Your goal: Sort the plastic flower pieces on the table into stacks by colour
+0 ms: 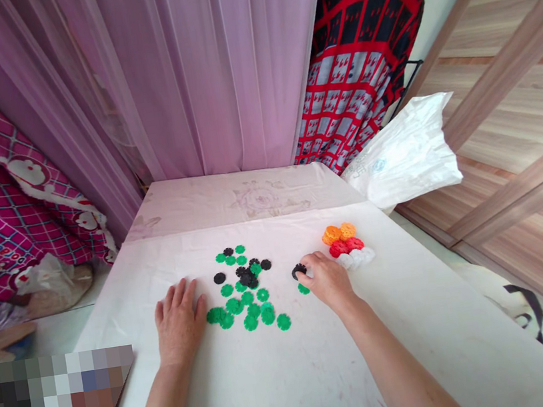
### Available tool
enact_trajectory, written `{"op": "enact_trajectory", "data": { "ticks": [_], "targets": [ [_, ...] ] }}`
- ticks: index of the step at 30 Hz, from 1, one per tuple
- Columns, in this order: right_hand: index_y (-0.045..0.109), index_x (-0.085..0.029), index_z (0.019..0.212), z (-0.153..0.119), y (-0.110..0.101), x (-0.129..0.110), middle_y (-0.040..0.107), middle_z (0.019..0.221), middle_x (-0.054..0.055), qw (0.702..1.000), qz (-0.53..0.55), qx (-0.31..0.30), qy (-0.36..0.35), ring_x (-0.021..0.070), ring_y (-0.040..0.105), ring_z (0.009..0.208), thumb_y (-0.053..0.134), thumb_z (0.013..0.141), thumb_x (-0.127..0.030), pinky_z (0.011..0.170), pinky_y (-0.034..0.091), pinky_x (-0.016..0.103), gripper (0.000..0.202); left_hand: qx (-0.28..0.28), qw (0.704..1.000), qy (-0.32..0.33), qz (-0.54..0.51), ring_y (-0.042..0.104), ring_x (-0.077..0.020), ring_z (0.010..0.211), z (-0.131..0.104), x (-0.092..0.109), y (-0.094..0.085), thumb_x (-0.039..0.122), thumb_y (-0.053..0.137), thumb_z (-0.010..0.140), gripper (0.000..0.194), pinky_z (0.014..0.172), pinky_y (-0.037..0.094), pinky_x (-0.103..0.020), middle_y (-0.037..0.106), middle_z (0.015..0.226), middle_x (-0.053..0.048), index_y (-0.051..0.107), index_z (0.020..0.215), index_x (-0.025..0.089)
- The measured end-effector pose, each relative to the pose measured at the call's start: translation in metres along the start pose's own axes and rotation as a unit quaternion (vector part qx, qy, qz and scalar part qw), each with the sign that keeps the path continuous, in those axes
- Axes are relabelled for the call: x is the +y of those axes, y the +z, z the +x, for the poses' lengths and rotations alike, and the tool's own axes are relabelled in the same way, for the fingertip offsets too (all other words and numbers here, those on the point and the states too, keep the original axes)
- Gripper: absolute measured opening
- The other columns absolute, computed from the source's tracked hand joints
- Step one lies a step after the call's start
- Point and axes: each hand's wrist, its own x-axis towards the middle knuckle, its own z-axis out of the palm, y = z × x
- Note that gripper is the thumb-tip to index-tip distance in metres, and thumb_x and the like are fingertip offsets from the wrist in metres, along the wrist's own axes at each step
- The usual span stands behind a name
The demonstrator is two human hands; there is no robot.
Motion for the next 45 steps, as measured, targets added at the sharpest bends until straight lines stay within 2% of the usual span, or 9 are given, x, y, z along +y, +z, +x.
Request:
{"op": "enact_trajectory", "data": {
  "ticks": [5,11,18,24,27,30,35,42,45],
  "targets": [
    [0.067,-0.024,0.096,-0.005,-0.002,0.007,0.065,0.097,0.001,0.999,0.040,0.001,0.002,0.0122,0.058,0.073,0.062,0.083,-0.030,0.063,0.037,0.025,0.015,-0.004,1.000,-0.005,-0.002,0.033,-0.0286,0.141,0.000,0.001,-0.001,0.042,0.030,0.097,0.052,0.115,0.023,-0.051,0.044,0.151,-0.006,0.050,0.139,0.019],
    [0.065,-0.022,0.098,-0.039,0.009,0.011,0.065,0.097,0.003,0.999,0.016,-0.023,0.041,0.0153,0.061,0.081,0.060,0.085,-0.029,0.065,0.038,0.025,0.015,-0.001,1.000,-0.004,-0.003,0.034,-0.0287,0.141,0.001,0.001,0.000,0.042,0.030,0.097,0.052,0.115,0.023,-0.051,0.044,0.151,-0.007,0.050,0.139,0.019],
    [0.065,-0.023,0.095,-0.062,0.023,-0.027,0.066,0.093,0.003,0.990,0.118,-0.010,-0.072,0.0150,0.062,0.082,0.054,0.088,-0.023,0.071,0.043,0.024,0.013,0.008,1.000,-0.005,-0.013,0.035,-0.0280,0.140,-0.001,0.003,-0.003,0.040,0.033,0.096,0.049,0.115,0.023,-0.050,0.046,0.149,-0.008,0.052,0.137,0.021],
    [0.067,-0.024,0.078,-0.090,0.018,-0.031,0.066,0.078,0.000,0.955,0.213,-0.042,-0.199,0.0149,0.059,0.079,0.049,0.088,-0.019,0.077,0.043,0.027,0.021,0.012,1.000,-0.002,-0.026,0.037,-0.0282,0.139,-0.002,0.004,-0.003,0.037,0.036,0.095,0.047,0.115,0.025,-0.051,0.048,0.148,-0.008,0.053,0.136,0.023],
    [0.069,-0.026,0.084,-0.097,0.025,-0.038,0.069,0.084,0.000,0.939,0.234,-0.049,-0.246,0.0161,0.058,0.084,0.054,0.085,-0.017,0.083,0.041,0.032,0.017,0.011,1.000,-0.004,-0.021,0.037,-0.0282,0.139,-0.003,0.004,-0.003,0.037,0.034,0.096,0.048,0.115,0.024,-0.050,0.047,0.149,-0.009,0.053,0.137,0.021],
    [0.070,-0.026,0.094,-0.089,0.035,-0.047,0.069,0.094,0.000,0.935,0.250,-0.030,-0.248,0.0166,0.058,0.090,0.055,0.083,-0.013,0.087,0.041,0.034,0.022,0.011,1.000,-0.004,-0.020,0.036,-0.0282,0.139,-0.003,0.004,-0.003,0.037,0.035,0.096,0.047,0.115,0.024,-0.050,0.046,0.149,-0.009,0.053,0.136,0.021],
    [0.070,-0.024,0.087,-0.060,0.035,-0.062,0.069,0.089,0.001,0.941,0.242,-0.015,-0.238,0.0145,0.060,0.087,0.053,0.087,-0.014,0.085,0.043,0.029,0.020,0.011,1.000,0.000,-0.022,0.036,-0.0288,0.139,-0.003,0.003,-0.003,0.038,0.036,0.096,0.047,0.115,0.024,-0.051,0.047,0.149,-0.009,0.053,0.136,0.020],
    [0.067,-0.026,0.112,-0.008,0.021,-0.092,0.067,0.102,0.005,0.986,0.087,-0.038,-0.136,0.0192,0.061,0.095,0.058,0.086,-0.027,0.080,0.046,0.029,0.027,0.002,1.000,-0.005,-0.030,0.036,-0.0283,0.140,-0.002,0.004,-0.004,0.038,0.036,0.096,0.047,0.116,0.023,-0.050,0.046,0.149,-0.008,0.053,0.136,0.020],
    [0.068,-0.025,0.108,0.007,0.023,-0.101,0.065,0.104,0.007,0.989,0.043,-0.071,-0.125,0.0222,0.060,0.097,0.062,0.084,-0.033,0.079,0.046,0.032,0.026,0.009,0.999,-0.005,-0.041,0.037,-0.0279,0.139,-0.003,0.004,-0.004,0.037,0.038,0.095,0.046,0.116,0.023,-0.050,0.047,0.148,-0.009,0.054,0.135,0.021]
  ]
}}
